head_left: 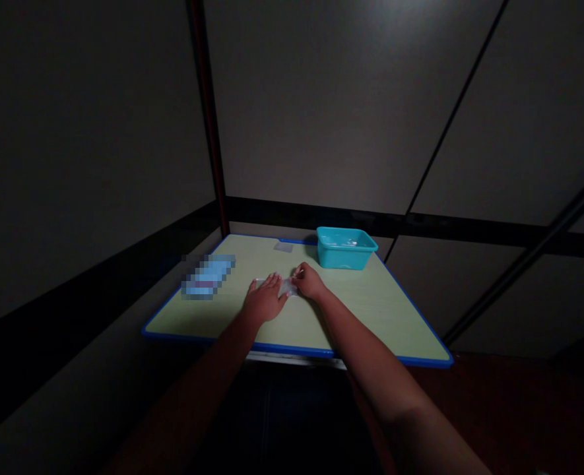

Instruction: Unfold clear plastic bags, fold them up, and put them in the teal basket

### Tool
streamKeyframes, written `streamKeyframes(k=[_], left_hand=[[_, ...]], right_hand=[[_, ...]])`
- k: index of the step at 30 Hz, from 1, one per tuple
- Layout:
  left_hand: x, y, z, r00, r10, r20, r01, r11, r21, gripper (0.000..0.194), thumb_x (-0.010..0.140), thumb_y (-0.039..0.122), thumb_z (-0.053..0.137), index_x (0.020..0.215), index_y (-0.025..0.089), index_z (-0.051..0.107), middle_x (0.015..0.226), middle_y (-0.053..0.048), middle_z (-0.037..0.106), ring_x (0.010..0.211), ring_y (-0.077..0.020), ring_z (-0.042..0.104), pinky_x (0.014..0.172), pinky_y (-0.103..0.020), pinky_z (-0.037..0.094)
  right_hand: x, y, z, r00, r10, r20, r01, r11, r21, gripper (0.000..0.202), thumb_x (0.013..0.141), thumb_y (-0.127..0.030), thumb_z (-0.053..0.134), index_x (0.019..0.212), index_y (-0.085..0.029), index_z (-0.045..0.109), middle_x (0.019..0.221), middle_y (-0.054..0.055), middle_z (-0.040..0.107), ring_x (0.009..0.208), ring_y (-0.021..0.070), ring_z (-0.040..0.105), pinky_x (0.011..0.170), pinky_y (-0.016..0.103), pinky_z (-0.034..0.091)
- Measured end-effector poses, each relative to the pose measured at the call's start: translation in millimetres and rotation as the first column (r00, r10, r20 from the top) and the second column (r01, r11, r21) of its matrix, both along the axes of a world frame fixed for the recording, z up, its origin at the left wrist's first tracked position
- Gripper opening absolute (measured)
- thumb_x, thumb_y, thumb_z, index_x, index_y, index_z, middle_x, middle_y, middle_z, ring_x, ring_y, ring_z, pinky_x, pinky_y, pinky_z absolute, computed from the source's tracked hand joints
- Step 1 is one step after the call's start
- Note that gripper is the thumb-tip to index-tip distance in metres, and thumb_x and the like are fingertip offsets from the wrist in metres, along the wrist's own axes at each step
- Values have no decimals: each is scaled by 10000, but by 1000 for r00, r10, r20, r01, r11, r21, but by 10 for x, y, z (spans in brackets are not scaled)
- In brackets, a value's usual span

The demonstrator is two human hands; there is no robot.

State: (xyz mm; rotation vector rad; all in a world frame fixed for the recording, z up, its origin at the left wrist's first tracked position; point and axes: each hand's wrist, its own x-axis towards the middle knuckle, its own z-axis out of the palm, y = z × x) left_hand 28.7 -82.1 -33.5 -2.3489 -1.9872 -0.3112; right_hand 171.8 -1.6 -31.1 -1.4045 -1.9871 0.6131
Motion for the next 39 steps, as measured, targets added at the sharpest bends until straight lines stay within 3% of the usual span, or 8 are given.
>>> streamKeyframes(k=[7,10,13,19,28,32,35,39], left_hand=[[-5,-7,2,1000,-8,-9,8,1000,16,548,903,422,288,1381,159,340,1461,-63,305,1351,-202,261,1084,-510,185],[-6,-12,4,1000,-5,-7,6,1000,15,540,904,425,290,1378,172,347,1463,-59,302,1353,-197,256,1087,-495,187],[-2,-15,16,1000,0,-7,0,1000,0,543,904,432,286,1380,176,343,1469,-60,288,1357,-199,248,1087,-495,186],[15,-21,38,1000,3,-11,-3,1000,-22,633,881,526,284,1388,149,328,1472,-90,280,1364,-220,227,1083,-478,200],[26,-37,41,999,27,-25,-28,998,-49,704,858,593,274,1414,161,277,1495,-98,206,1380,-252,164,1082,-500,159],[21,-47,35,994,105,-15,-105,993,-51,727,860,592,246,1416,123,266,1495,-120,196,1384,-258,144,1076,-528,154],[34,-72,45,986,166,-13,-166,986,25,773,852,612,246,1402,70,282,1495,-165,167,1392,-285,64,1070,-550,137],[81,-114,75,1000,16,-25,-13,992,129,736,852,604,286,1406,119,290,1512,-117,142,1397,-264,9,1090,-521,101]], right_hand=[[16,-2,23,1000,11,-29,-11,1000,18,163,700,-97,550,776,-198,447,641,-44,555,595,107,513,572,211,353],[17,-7,16,999,9,-50,-8,1000,14,147,720,-151,565,792,-199,447,629,-44,558,571,108,512,553,210,356],[28,-18,3,995,53,-82,-54,998,-20,174,725,-207,594,826,-201,453,592,-55,550,534,109,508,528,207,357],[53,-61,17,990,136,-34,-138,989,-60,202,696,-116,581,845,-199,473,547,-73,523,497,98,488,508,197,353],[60,-21,-15,997,75,-23,-77,995,-58,208,661,-121,585,830,-199,491,609,-51,573,514,104,506,518,206,379],[95,-12,3,999,44,2,-44,997,-59,207,657,-105,579,822,-200,496,603,-50,570,506,101,496,517,202,369],[121,-23,35,999,23,24,-22,999,-48,204,666,-96,569,825,-202,500,604,-50,568,505,98,490,521,201,359],[137,-43,67,999,21,40,-20,999,-31,205,676,-103,568,842,-210,511,598,-59,557,501,96,482,522,199,349]])
